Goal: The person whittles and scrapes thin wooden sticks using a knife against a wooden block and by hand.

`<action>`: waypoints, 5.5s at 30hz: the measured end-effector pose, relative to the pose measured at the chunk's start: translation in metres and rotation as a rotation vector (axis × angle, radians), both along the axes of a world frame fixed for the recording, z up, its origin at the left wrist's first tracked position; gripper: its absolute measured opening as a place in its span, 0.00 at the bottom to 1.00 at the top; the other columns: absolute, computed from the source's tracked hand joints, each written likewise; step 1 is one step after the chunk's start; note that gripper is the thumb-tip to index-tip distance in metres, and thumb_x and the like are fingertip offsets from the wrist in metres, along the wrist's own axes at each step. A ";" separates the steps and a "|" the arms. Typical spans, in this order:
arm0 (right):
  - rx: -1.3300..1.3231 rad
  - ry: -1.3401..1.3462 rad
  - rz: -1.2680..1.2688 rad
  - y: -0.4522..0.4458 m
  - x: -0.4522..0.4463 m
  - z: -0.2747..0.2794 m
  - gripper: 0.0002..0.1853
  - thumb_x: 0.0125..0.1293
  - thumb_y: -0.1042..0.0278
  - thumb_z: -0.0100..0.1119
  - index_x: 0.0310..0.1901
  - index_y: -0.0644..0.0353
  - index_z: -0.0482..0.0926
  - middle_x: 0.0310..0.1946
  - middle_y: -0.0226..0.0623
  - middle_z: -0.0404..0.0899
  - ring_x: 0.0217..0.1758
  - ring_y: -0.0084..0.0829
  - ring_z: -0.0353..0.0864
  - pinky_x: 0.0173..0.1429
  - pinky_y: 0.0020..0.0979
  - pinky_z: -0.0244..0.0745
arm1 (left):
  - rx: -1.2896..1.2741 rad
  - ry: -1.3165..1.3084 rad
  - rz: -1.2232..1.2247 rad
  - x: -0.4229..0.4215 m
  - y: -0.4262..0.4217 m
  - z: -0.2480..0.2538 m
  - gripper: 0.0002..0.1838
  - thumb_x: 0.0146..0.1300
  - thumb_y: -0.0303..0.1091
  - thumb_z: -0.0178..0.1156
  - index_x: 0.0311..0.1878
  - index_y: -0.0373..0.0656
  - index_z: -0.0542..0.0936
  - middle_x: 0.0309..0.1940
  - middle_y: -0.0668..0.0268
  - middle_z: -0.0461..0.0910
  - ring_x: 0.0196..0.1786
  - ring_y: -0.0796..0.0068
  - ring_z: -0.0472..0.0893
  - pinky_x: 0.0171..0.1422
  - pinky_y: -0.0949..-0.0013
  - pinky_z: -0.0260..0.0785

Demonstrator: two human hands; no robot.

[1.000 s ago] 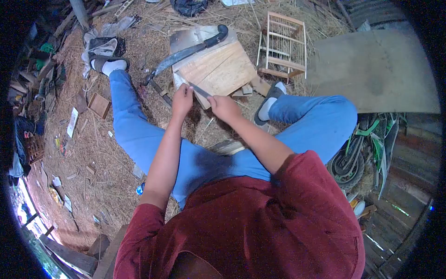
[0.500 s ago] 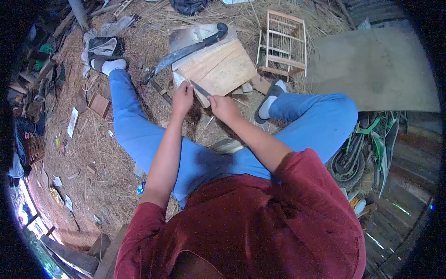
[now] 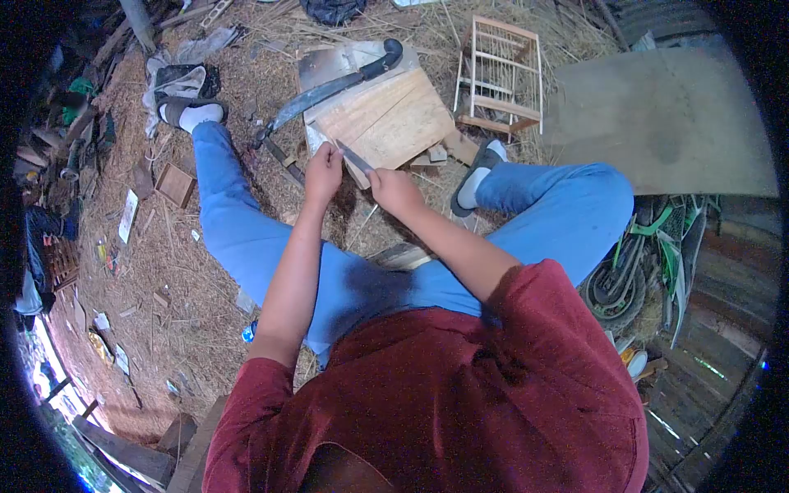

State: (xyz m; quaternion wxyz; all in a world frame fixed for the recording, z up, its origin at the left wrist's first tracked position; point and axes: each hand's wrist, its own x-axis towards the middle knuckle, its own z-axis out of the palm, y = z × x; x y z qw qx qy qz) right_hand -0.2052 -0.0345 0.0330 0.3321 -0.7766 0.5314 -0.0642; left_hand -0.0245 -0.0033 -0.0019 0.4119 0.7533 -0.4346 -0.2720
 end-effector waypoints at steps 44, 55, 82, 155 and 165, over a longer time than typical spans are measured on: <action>-0.009 -0.046 -0.066 -0.021 -0.005 -0.006 0.26 0.78 0.48 0.48 0.37 0.64 0.84 0.32 0.59 0.83 0.38 0.61 0.83 0.46 0.53 0.77 | -0.035 0.408 0.058 0.003 -0.001 -0.013 0.10 0.69 0.33 0.64 0.36 0.35 0.79 0.23 0.63 0.81 0.26 0.76 0.78 0.33 0.67 0.70; 0.004 -0.073 -0.178 -0.020 -0.006 -0.014 0.25 0.78 0.50 0.49 0.37 0.67 0.83 0.34 0.62 0.81 0.39 0.63 0.82 0.46 0.54 0.76 | -0.028 0.368 0.073 0.000 0.000 -0.014 0.10 0.71 0.32 0.62 0.35 0.37 0.78 0.22 0.66 0.80 0.24 0.78 0.77 0.31 0.70 0.67; -0.023 0.031 -0.019 -0.016 -0.004 0.010 0.24 0.77 0.47 0.49 0.38 0.60 0.86 0.33 0.57 0.84 0.38 0.59 0.84 0.47 0.53 0.79 | -0.001 0.225 0.074 0.000 -0.005 -0.023 0.11 0.72 0.34 0.60 0.34 0.39 0.76 0.21 0.67 0.78 0.24 0.77 0.76 0.31 0.68 0.67; 0.049 0.113 0.055 -0.020 0.001 0.018 0.26 0.78 0.46 0.48 0.38 0.60 0.87 0.34 0.56 0.84 0.40 0.58 0.85 0.48 0.52 0.79 | 0.058 0.582 0.130 -0.003 -0.002 -0.002 0.07 0.70 0.30 0.64 0.41 0.36 0.78 0.29 0.66 0.82 0.29 0.80 0.78 0.34 0.76 0.68; 0.048 0.075 -0.037 -0.044 -0.005 0.008 0.25 0.77 0.46 0.47 0.41 0.60 0.86 0.37 0.55 0.85 0.43 0.59 0.85 0.51 0.54 0.79 | 0.017 0.569 0.124 -0.002 -0.003 -0.012 0.06 0.70 0.29 0.64 0.40 0.36 0.78 0.28 0.66 0.82 0.29 0.81 0.78 0.34 0.76 0.68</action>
